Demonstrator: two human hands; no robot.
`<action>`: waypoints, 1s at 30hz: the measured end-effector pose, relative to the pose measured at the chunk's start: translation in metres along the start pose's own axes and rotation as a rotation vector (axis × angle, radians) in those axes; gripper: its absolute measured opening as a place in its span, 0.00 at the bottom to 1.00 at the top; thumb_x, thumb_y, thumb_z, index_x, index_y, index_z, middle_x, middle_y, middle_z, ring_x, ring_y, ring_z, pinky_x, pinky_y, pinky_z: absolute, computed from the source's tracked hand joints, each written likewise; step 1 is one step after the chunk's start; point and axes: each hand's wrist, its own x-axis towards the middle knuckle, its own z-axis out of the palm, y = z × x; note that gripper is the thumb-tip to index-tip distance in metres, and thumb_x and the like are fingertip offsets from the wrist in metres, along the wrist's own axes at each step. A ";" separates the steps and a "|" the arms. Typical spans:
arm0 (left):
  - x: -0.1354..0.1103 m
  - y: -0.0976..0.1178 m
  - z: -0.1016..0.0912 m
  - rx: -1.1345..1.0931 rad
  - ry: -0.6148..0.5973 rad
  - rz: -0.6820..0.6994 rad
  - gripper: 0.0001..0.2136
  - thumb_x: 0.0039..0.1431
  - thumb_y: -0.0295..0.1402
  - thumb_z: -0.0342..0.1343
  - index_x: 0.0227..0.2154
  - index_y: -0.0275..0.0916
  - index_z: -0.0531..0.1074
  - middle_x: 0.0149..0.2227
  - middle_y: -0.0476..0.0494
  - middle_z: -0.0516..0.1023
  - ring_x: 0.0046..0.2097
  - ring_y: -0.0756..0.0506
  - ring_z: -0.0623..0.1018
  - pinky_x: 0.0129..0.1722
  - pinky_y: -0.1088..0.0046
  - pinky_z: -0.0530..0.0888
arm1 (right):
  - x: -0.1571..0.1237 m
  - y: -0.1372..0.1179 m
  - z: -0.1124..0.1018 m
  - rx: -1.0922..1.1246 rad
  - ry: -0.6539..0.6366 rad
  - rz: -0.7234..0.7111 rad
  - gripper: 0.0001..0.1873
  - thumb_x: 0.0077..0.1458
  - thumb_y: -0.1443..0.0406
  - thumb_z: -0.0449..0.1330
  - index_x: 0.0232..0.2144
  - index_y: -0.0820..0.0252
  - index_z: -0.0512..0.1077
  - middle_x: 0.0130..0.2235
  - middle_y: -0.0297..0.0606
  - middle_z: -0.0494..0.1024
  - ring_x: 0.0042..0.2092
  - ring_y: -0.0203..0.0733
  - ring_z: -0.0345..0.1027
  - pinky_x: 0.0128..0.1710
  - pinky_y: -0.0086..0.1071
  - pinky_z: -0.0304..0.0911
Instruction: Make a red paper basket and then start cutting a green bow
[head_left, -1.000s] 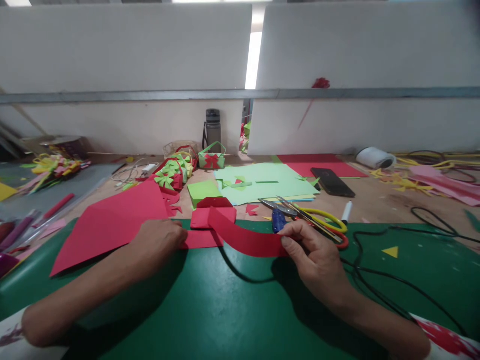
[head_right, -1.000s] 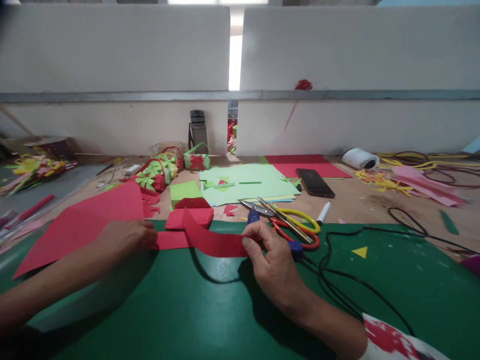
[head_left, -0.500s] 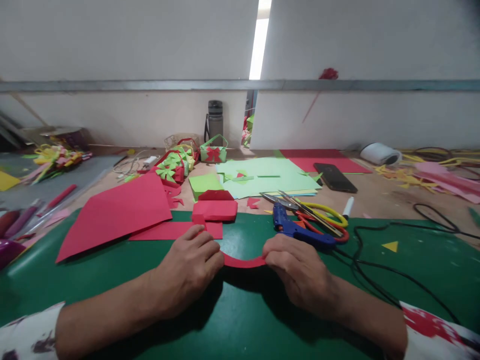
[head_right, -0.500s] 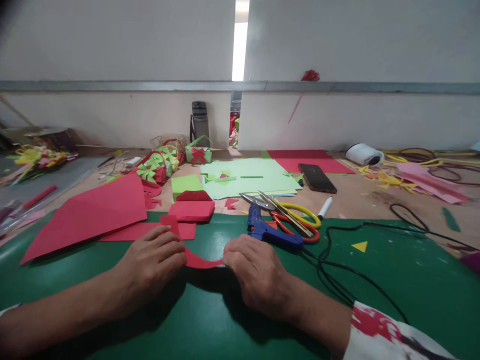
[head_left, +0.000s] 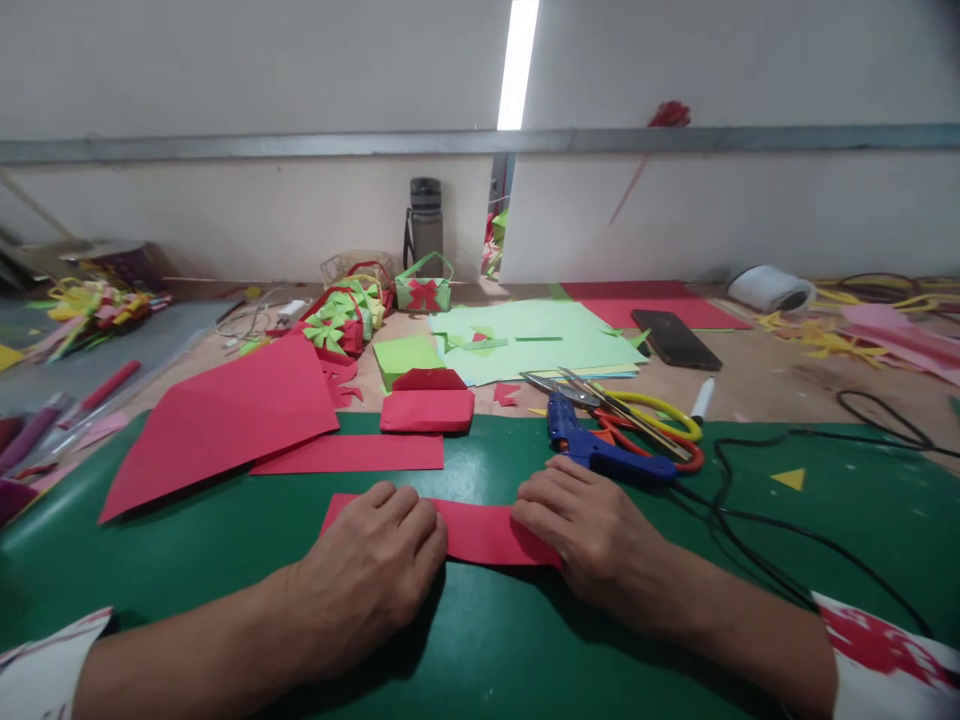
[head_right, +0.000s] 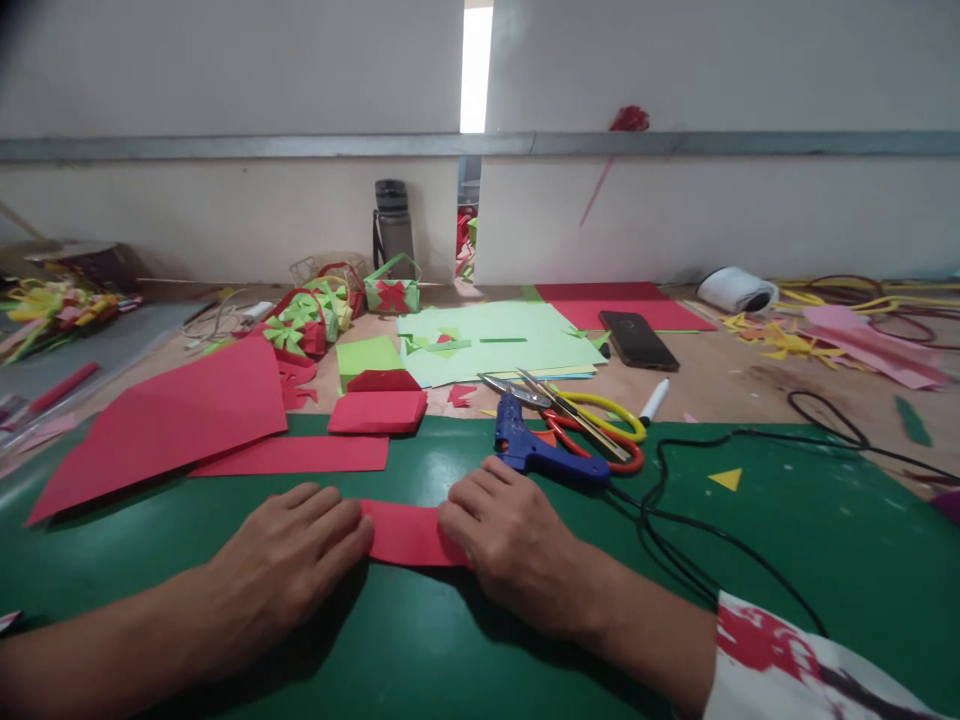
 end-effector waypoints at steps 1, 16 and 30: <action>0.000 -0.001 0.001 -0.010 0.005 0.001 0.05 0.57 0.24 0.47 0.33 0.35 0.68 0.28 0.43 0.70 0.28 0.44 0.65 0.26 0.66 0.62 | 0.000 0.000 -0.001 0.009 0.014 0.014 0.16 0.56 0.76 0.43 0.31 0.63 0.69 0.30 0.43 0.72 0.31 0.41 0.61 0.34 0.38 0.57; -0.006 -0.018 0.004 -0.277 0.100 -0.236 0.13 0.61 0.23 0.41 0.28 0.36 0.70 0.29 0.42 0.73 0.33 0.44 0.70 0.33 0.68 0.65 | 0.001 -0.007 -0.011 0.492 0.012 0.486 0.06 0.56 0.69 0.53 0.28 0.61 0.69 0.26 0.35 0.72 0.27 0.35 0.64 0.27 0.28 0.58; -0.004 -0.046 -0.007 -1.055 -0.164 -0.718 0.14 0.58 0.37 0.45 0.43 0.38 0.68 0.28 0.49 0.70 0.27 0.49 0.68 0.27 0.76 0.65 | 0.003 -0.007 -0.014 0.545 0.023 0.710 0.25 0.56 0.61 0.56 0.56 0.57 0.60 0.39 0.39 0.74 0.37 0.41 0.69 0.34 0.34 0.67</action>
